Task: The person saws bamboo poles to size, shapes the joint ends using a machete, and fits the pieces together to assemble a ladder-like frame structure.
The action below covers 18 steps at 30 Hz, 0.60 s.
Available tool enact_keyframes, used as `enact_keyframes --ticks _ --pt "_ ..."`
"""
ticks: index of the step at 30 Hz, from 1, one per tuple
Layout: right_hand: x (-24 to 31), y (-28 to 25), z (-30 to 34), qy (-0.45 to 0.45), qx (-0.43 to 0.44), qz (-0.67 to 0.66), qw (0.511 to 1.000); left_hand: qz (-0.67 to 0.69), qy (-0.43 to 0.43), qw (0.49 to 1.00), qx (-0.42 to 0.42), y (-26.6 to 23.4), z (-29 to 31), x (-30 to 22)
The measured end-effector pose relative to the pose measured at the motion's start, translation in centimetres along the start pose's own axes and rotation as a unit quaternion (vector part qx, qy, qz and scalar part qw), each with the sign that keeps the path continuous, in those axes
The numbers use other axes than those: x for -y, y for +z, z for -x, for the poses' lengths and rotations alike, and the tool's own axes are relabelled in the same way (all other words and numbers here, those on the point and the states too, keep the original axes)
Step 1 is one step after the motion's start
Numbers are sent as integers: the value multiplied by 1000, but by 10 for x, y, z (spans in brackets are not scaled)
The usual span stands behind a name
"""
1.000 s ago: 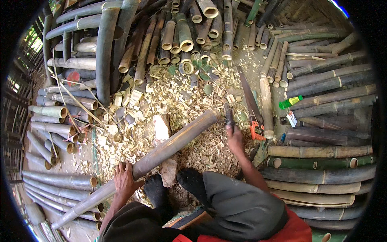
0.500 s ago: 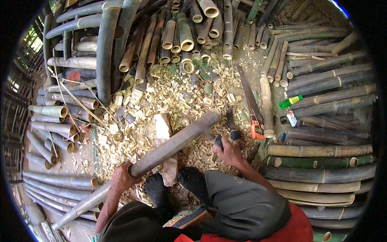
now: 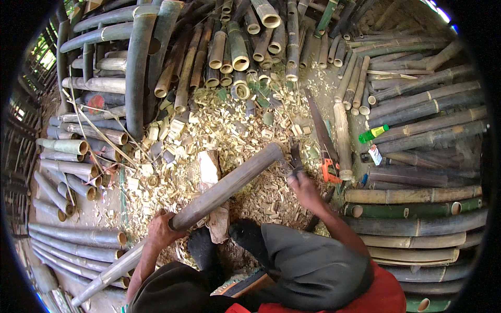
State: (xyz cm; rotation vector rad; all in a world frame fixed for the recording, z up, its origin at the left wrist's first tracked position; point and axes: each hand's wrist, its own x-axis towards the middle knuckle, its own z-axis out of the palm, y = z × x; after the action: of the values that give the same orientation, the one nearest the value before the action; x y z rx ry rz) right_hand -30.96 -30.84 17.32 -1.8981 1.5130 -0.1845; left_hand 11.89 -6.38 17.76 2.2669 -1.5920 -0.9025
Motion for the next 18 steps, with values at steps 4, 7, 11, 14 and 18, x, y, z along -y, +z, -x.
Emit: enact_keyframes --ticks 4,7,11,14,18 --pt "-22 3 -29 119 -64 1 991 -4 26 999 26 -4 -6 -2" --pt "-13 -3 -31 112 -49 -31 992 23 10 1000 14 -7 -7 -2" --pt "-23 19 -14 -29 -24 116 993 35 1 998 51 -13 -8 -3" --pt "-31 15 -36 38 -148 22 988 24 11 997 79 -3 -11 9" --pt "-5 32 -3 -87 61 120 987 -72 13 997 26 -2 2 -5"
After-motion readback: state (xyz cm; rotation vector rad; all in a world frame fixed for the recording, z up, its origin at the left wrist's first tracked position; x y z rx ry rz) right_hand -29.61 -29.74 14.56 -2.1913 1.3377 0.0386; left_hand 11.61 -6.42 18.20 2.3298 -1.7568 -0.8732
